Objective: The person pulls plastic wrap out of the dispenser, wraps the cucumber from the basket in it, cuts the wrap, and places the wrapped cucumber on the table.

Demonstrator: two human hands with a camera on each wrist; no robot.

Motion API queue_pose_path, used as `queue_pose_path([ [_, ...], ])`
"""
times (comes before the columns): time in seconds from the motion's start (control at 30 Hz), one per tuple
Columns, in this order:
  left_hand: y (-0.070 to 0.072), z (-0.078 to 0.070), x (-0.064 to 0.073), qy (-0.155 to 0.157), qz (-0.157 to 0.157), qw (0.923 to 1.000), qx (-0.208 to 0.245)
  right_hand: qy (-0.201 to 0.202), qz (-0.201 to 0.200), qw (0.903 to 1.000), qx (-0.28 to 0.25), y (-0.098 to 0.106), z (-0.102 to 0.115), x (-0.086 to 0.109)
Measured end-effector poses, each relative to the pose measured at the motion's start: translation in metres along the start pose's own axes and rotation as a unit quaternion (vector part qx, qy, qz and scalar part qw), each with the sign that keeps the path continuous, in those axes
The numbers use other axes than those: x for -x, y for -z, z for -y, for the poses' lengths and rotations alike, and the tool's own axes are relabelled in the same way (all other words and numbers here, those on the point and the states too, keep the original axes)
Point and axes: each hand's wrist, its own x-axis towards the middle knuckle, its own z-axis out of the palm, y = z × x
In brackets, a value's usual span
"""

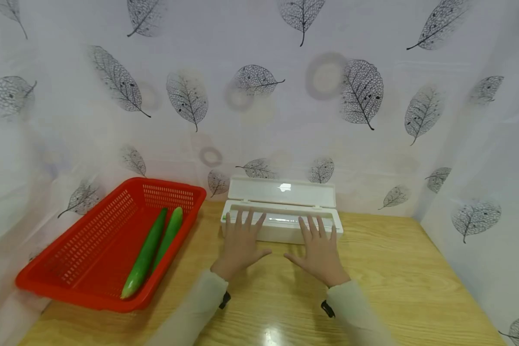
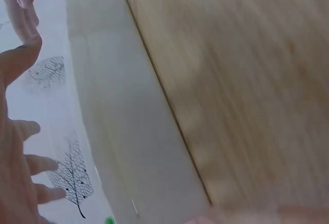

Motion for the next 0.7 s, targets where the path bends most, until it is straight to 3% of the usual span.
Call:
queue_pose_path([
  [0.27,-0.006,0.015,-0.03,-0.028,0.025,0.999,0.026,0.019,-0.019,0.9992,0.028,-0.011,-0.03,-0.029],
  [0.7,-0.016,0.022,-0.049,-0.024,0.087,0.9946,0.051,0.018,0.071,0.997,0.023,-0.014,-0.049,-0.048],
])
